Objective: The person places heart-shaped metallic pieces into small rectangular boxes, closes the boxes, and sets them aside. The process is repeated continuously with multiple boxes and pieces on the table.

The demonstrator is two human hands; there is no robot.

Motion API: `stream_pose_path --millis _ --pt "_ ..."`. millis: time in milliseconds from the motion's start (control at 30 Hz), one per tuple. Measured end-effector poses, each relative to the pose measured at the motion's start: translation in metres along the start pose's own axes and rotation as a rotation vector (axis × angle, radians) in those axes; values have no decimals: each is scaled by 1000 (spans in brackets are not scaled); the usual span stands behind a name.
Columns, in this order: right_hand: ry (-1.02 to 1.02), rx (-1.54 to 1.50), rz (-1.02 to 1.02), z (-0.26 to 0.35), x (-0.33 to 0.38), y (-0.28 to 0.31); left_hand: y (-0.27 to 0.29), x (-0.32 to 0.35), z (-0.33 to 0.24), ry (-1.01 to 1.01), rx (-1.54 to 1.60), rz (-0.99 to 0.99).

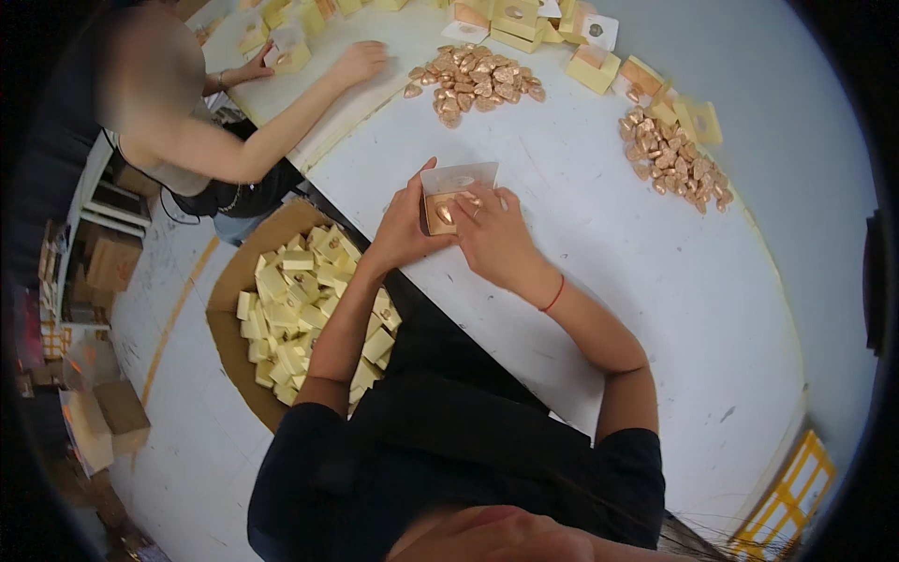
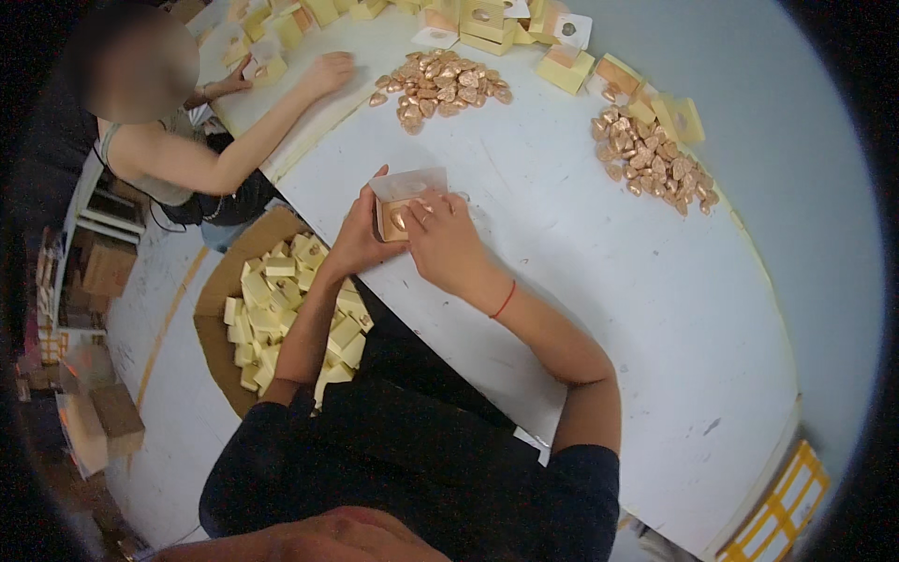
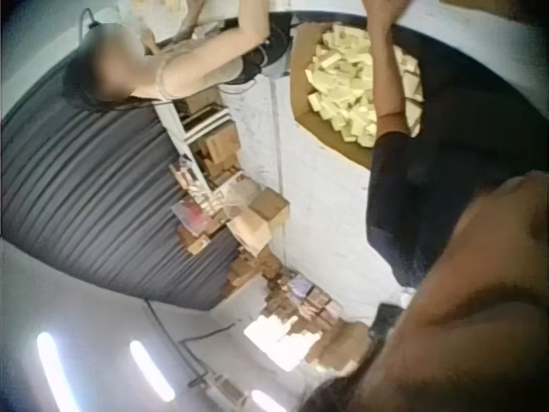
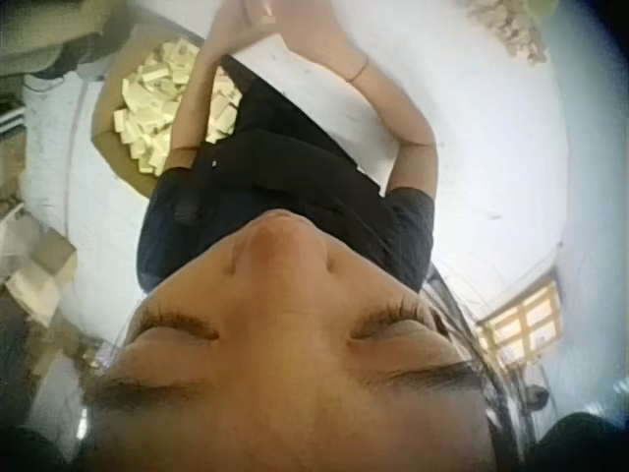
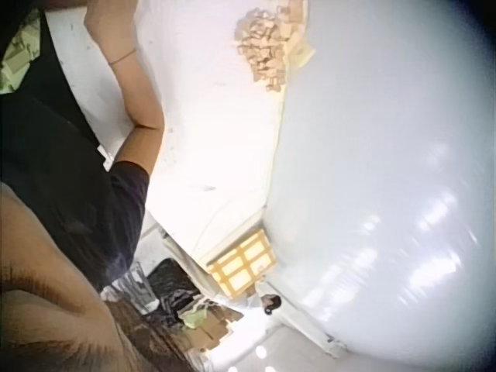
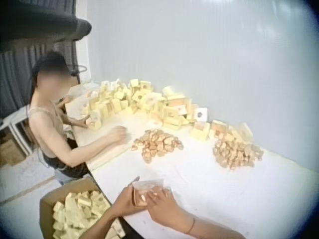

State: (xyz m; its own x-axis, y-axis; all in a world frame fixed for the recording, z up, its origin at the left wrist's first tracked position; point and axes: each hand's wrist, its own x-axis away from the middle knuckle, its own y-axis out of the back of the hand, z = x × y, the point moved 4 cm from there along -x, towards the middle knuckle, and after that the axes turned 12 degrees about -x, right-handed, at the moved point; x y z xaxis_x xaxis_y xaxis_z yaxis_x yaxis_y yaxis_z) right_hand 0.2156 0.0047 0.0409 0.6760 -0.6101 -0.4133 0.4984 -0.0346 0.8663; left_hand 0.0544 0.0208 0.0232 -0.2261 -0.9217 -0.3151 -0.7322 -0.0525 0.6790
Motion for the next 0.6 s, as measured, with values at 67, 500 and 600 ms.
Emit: stream_pose_path --millis 67,500,600 --pt "-22 29 -2 8 1 3 -1 4 -1 24 3 -16" --pt "-186 -485 -424 -45 24 20 -3 3 -3 16 26 20" --pt "-407 -1081 -313 -78 16 22 -6 3 4 -3 16 71"
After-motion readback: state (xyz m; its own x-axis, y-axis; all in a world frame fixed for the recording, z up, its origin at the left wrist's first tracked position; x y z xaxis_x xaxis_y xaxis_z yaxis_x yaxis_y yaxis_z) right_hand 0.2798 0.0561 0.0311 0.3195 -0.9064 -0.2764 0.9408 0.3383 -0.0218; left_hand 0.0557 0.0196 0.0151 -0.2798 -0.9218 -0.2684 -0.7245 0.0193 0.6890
